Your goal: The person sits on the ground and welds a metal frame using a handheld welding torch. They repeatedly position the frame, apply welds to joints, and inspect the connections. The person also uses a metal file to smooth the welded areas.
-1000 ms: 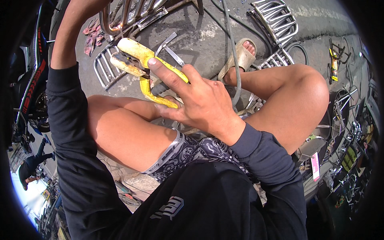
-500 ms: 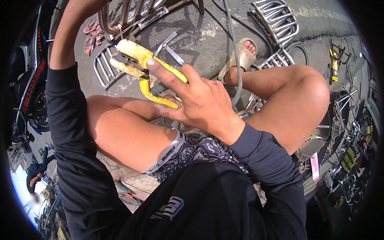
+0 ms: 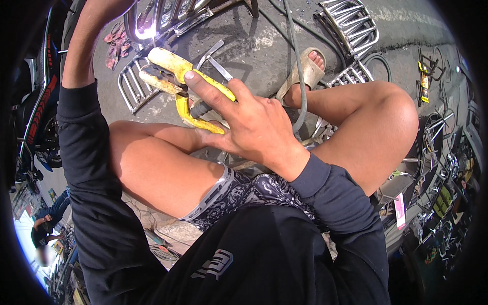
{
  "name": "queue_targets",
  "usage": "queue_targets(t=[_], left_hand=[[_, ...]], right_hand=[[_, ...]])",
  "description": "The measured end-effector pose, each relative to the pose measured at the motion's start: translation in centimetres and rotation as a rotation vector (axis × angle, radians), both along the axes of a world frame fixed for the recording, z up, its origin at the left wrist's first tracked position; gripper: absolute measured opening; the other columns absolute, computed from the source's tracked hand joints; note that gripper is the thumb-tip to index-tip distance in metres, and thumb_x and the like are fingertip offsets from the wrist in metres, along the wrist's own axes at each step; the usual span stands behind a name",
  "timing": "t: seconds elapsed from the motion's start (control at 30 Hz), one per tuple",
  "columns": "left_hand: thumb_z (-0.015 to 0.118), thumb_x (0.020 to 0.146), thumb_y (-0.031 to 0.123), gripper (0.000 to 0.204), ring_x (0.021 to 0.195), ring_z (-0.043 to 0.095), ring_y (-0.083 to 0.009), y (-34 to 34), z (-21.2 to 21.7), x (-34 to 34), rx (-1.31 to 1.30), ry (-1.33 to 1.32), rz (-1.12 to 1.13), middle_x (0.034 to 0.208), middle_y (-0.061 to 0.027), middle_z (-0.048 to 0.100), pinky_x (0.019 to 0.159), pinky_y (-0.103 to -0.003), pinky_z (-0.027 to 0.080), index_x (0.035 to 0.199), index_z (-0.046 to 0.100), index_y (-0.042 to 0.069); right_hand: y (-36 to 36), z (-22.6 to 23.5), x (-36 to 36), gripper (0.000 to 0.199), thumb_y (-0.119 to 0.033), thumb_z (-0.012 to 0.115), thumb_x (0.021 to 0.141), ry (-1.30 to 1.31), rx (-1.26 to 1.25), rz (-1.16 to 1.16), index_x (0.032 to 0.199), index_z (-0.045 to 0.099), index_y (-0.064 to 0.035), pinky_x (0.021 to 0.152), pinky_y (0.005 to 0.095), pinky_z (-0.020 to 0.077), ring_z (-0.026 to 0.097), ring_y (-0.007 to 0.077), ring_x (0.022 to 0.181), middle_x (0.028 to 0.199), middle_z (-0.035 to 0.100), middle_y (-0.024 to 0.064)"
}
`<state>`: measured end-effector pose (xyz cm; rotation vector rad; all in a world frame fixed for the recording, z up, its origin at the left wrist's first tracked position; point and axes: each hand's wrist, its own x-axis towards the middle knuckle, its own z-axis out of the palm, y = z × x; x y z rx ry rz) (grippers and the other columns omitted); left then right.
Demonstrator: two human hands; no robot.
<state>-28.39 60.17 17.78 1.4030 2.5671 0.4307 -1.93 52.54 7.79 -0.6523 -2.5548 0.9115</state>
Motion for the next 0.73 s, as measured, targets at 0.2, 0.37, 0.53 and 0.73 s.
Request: queue_targets(t=[0.2,0.37,0.53,0.73], left_hand=[[0.063,0.098,0.011,0.019,0.053,0.048,-0.0105,-0.7,0.2,-1.3,0.002,-0.017,-0.163,0.063,-0.0017,0.056,0.046,-0.029,0.039,0.081,0.068,0.004],[0.064,0.097,0.011,0.018,0.054,0.048,-0.0098,-0.9,0.0,-1.2,0.014,-0.030,-0.134,0.063,-0.0009,0.055,0.046,-0.030,0.040,0.081,0.067,0.004],[0.064,0.097,0.010,0.015,0.054,0.048,-0.0100,0.5,0.7,-0.1,-0.079,-0.066,0.044,0.065,-0.0019,0.056,0.046,-0.030,0.041,0.083,0.068,0.004],[0.069,0.095,0.013,0.014,0.056,0.054,-0.0121,-0.8,0.6,-1.2,-0.058,-0.006,-0.085,0.067,-0.0052,0.061,0.047,-0.031,0.045,0.085,0.070,0.003]], right_hand=[[-0.1,-0.1,0.0,0.106,-0.043,0.093,0.070,-0.003,-0.003,0.001,0.160,0.044,-0.0190,0.059,0.0397,0.0530,0.064,0.0260,0.067,0.089,0.058,0.0069],[0.0,-0.1,-0.1,0.106,-0.044,0.093,0.069,0.005,-0.004,-0.003,0.160,0.044,-0.0190,0.058,0.0398,0.0531,0.063,0.0259,0.067,0.089,0.058,0.0069],[0.0,-0.3,-0.2,0.106,-0.042,0.094,0.070,0.000,-0.032,-0.007,0.160,0.043,-0.0190,0.062,0.0396,0.0556,0.066,0.0264,0.071,0.092,0.061,0.0078],[0.1,-1.6,0.1,0.112,-0.043,0.093,0.071,0.130,-0.099,-0.024,0.164,0.035,-0.0222,0.069,0.0408,0.0613,0.074,0.0318,0.089,0.119,0.067,0.0127]])
